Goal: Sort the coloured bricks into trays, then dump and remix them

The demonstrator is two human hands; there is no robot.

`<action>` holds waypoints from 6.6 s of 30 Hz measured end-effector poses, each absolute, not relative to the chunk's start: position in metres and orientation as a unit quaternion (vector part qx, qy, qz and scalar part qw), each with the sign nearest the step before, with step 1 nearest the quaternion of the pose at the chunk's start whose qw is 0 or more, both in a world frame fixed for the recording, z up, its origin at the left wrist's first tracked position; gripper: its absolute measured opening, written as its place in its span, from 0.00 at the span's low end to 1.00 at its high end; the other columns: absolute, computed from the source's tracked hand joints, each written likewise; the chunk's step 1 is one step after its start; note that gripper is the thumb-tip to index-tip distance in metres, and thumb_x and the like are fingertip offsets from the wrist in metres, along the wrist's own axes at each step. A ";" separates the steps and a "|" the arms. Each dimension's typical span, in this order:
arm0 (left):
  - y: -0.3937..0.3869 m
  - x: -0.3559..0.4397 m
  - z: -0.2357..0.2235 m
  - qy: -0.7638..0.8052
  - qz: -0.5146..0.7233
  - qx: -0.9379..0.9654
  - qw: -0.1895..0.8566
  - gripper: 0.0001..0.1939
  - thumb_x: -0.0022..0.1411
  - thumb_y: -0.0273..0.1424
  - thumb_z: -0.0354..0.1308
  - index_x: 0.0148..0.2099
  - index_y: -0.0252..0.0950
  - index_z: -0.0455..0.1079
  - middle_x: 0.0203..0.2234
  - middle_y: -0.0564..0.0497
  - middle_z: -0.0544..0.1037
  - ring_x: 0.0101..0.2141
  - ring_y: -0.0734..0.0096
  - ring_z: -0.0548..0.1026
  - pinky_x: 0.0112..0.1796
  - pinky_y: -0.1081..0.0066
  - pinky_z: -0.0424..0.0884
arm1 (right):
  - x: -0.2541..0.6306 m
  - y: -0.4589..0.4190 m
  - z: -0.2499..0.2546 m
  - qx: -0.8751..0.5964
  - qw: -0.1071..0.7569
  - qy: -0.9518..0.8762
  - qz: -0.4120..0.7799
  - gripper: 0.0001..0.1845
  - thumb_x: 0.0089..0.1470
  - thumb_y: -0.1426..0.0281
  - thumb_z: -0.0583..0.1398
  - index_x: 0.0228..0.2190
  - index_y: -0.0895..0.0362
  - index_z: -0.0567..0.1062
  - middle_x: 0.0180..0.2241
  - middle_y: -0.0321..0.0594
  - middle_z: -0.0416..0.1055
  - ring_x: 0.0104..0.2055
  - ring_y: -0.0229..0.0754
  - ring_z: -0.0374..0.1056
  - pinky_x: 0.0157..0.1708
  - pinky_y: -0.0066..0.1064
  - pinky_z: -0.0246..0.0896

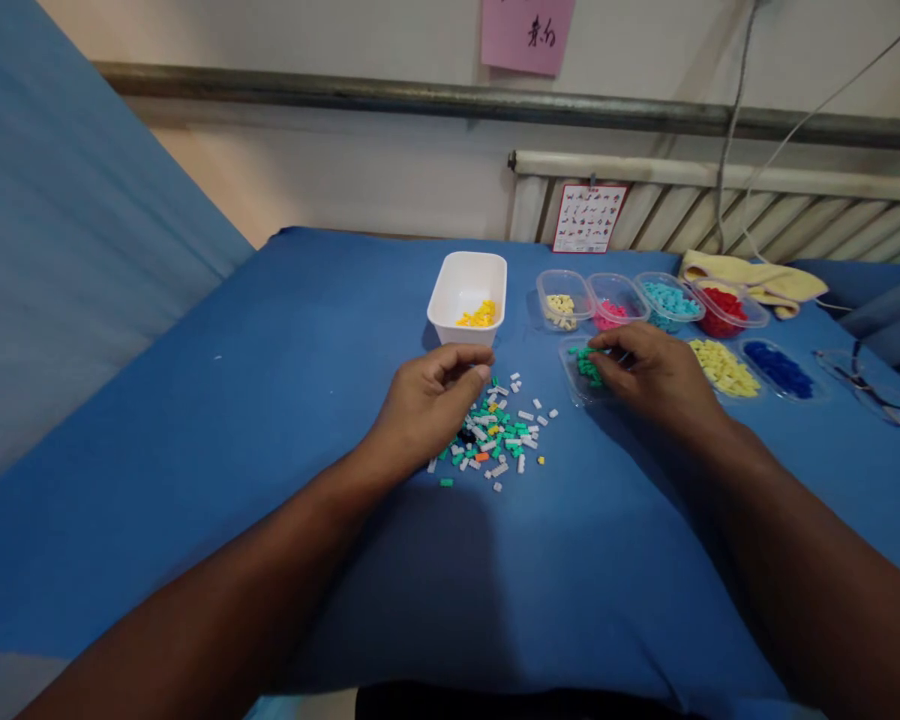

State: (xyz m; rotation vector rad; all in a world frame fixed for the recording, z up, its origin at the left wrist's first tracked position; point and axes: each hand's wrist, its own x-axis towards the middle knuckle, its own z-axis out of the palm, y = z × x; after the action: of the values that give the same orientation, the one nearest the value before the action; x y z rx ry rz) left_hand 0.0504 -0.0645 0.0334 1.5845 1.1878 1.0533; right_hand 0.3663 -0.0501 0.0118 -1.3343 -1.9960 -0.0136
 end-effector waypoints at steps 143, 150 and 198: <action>-0.053 0.021 0.050 0.360 0.053 0.925 0.107 0.17 0.71 0.26 0.58 0.56 0.39 0.82 0.45 0.45 0.82 0.47 0.55 0.78 0.53 0.55 0.70 | 0.303 -0.089 0.011 -0.333 0.232 -0.903 0.137 0.10 0.74 0.66 0.63 0.50 0.55 0.84 0.41 0.45 0.84 0.42 0.49 0.79 0.44 0.39 0.71; -0.053 0.020 0.048 0.340 0.066 0.931 0.117 0.15 0.74 0.25 0.55 0.54 0.35 0.82 0.43 0.44 0.79 0.44 0.59 0.77 0.47 0.61 0.72 | 0.306 -0.090 0.019 -0.316 0.200 -0.912 0.167 0.11 0.73 0.66 0.63 0.52 0.56 0.83 0.44 0.47 0.84 0.47 0.52 0.79 0.49 0.44 0.71; -0.067 0.040 0.041 0.402 0.240 0.749 0.469 0.08 0.68 0.33 0.65 0.45 0.36 0.80 0.33 0.52 0.81 0.32 0.72 0.76 0.35 0.71 0.70 | 0.287 -0.101 0.025 -0.319 0.184 -0.919 0.142 0.07 0.68 0.75 0.61 0.42 0.56 0.81 0.37 0.43 0.79 0.40 0.47 0.73 0.43 0.39 0.66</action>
State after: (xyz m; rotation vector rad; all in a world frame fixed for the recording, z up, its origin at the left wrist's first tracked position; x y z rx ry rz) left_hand 0.0395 -0.0671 0.0408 1.8362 0.9855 0.5892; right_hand 0.2868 -0.1010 0.0246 -0.9004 -2.5900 0.4006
